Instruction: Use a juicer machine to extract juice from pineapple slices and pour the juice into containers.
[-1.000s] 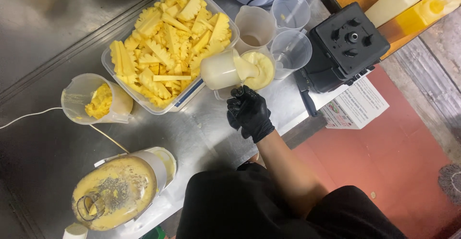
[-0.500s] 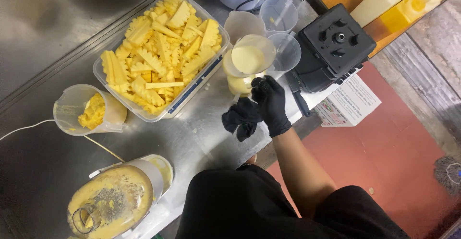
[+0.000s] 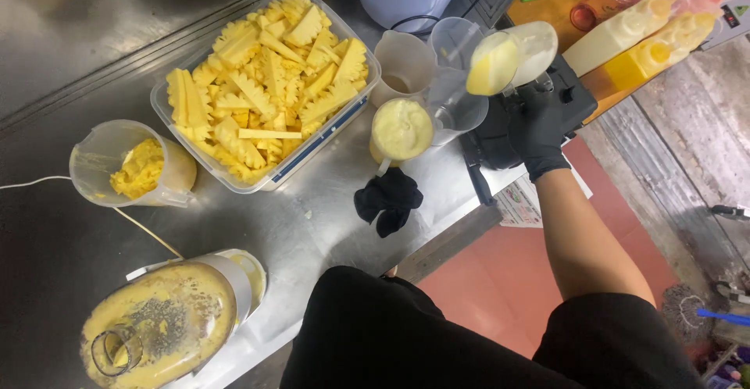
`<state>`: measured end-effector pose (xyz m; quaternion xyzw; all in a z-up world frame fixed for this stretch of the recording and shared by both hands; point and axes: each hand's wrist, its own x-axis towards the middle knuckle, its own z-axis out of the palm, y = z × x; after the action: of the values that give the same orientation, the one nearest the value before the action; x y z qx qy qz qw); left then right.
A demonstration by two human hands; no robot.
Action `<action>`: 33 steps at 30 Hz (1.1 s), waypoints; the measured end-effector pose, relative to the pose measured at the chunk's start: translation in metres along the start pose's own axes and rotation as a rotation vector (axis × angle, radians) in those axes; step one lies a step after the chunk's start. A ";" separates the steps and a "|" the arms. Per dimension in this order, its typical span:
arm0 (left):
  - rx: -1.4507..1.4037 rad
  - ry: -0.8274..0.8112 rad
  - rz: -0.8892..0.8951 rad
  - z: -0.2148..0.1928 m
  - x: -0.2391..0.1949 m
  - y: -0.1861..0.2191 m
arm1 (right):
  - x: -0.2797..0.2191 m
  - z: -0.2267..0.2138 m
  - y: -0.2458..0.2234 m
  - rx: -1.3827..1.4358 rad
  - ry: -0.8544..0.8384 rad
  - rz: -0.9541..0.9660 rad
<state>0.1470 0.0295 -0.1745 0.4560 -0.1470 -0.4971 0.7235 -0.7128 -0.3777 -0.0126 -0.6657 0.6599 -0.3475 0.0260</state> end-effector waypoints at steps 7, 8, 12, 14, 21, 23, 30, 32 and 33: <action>-0.012 -0.006 -0.005 -0.040 0.017 -0.026 | -0.007 0.010 0.026 -0.235 -0.068 -0.119; -0.013 -0.004 -0.006 -0.045 0.018 -0.029 | -0.011 0.012 0.030 -0.266 -0.073 -0.143; -0.013 0.019 -0.004 -0.067 0.023 -0.045 | -0.010 0.007 0.010 -0.423 -0.057 -0.245; 0.013 0.068 0.016 -0.091 0.002 -0.030 | 0.003 -0.006 -0.070 0.482 0.258 -0.196; 0.356 0.686 0.563 0.099 -0.097 0.060 | -0.036 0.062 0.059 1.021 -0.058 0.296; 0.489 0.678 0.637 0.144 -0.096 0.073 | -0.044 0.062 0.057 1.165 0.038 0.433; 0.854 0.510 0.735 0.255 -0.068 0.095 | -0.108 0.054 -0.161 1.214 -0.376 0.582; 1.196 0.266 0.868 0.261 -0.056 0.095 | -0.134 0.089 -0.207 1.122 -0.739 0.608; 1.200 0.273 0.869 0.267 -0.055 0.095 | -0.152 0.115 -0.220 1.125 -0.746 0.606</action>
<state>-0.0005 -0.0522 0.0603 0.7304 -0.4681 0.0592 0.4938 -0.4489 -0.2615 -0.0560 -0.4144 0.4843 -0.3613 0.6806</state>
